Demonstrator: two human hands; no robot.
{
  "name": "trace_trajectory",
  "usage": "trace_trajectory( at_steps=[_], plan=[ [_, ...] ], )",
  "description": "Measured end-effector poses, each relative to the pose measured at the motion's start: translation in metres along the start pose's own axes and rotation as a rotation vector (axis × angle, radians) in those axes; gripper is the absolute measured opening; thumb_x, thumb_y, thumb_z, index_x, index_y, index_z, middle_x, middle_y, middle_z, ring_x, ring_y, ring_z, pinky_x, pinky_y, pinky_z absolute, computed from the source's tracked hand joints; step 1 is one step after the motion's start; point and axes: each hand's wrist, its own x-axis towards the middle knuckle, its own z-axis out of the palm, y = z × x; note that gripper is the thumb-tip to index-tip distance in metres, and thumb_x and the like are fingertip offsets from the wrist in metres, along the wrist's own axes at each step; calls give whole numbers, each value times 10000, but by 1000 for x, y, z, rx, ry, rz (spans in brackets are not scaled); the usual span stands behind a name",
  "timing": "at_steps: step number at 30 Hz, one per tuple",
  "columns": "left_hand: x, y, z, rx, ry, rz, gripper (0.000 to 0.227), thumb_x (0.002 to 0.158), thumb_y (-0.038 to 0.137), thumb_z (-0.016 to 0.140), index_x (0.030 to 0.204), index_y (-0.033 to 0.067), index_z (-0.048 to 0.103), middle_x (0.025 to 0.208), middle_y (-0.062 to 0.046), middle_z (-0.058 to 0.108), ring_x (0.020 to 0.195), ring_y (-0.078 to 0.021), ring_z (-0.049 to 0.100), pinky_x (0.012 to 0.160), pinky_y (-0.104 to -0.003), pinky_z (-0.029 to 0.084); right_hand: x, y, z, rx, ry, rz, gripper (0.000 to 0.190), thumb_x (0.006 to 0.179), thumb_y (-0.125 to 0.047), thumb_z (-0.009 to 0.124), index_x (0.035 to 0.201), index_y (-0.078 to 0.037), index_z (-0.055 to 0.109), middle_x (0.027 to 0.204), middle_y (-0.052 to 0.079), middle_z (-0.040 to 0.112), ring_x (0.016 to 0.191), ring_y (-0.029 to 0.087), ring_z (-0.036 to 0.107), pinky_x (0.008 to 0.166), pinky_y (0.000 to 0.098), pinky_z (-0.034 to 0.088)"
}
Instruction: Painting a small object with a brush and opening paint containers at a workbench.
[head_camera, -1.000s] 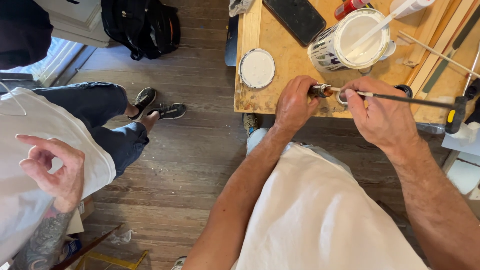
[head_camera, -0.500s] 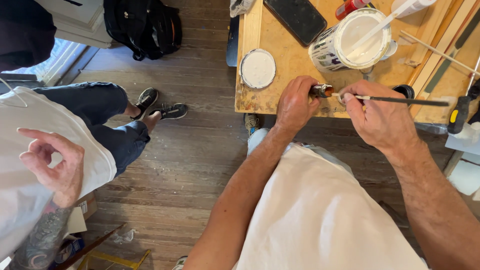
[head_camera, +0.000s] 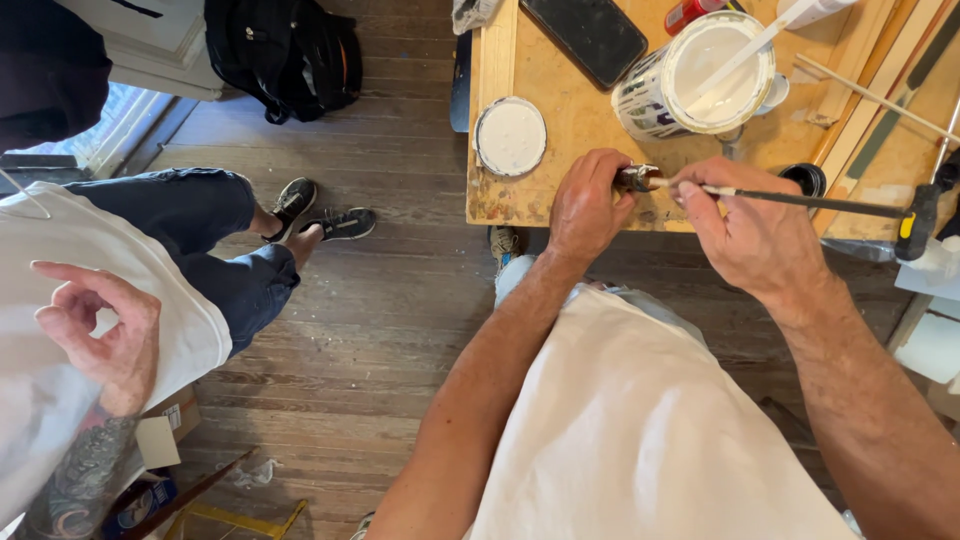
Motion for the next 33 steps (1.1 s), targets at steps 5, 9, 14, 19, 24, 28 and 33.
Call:
trace_trajectory(
  at_steps=[5,9,14,19,24,28,33],
  plan=[
    [1,-1,0,-4,31,19,483,688,-32,800,1115,77,603,1066,-93,626,956,-323,608,856,-409,510,-1,3,3,-66,42,-117,158,1076,-94,588,1024,2,702,938,101,718,839,302,658,726,385,487],
    [4,0,0,-9,44,13,442,707,-17,793,1100,73,614,1058,-91,631,949,-317,613,851,-407,513,1,4,1,-134,73,-149,180,1103,-84,600,1036,30,722,955,113,731,861,305,665,731,401,505],
    [1,-2,2,7,42,7,485,681,-35,812,1112,77,620,1075,-86,638,966,-312,622,852,-402,525,-1,6,3,-88,65,-137,187,1097,-92,589,1058,25,730,997,113,749,940,309,688,846,390,527],
    [1,-2,3,5,28,-2,482,690,-12,844,1108,74,618,1079,-90,645,964,-315,621,859,-405,515,-3,3,3,-71,83,-118,187,1093,-83,584,1047,24,730,992,105,748,906,301,689,787,388,522],
    [1,-1,2,3,25,1,467,696,-16,825,1100,79,611,1058,-84,636,935,-310,609,835,-401,506,-5,5,5,-92,107,-143,158,1088,-48,580,1020,27,702,928,112,703,810,313,641,705,410,476],
    [2,-1,4,14,41,15,450,731,11,844,1116,64,617,1076,-101,642,958,-319,620,843,-414,519,-4,5,5,-46,91,-49,196,1105,-85,578,1039,6,739,987,83,743,801,261,669,665,371,495],
    [2,0,2,23,32,20,467,729,-8,848,1127,64,615,1092,-103,642,975,-320,625,865,-414,523,-4,5,3,3,29,8,241,1118,-161,540,1068,-33,738,987,69,760,855,272,696,711,379,507]
  ],
)
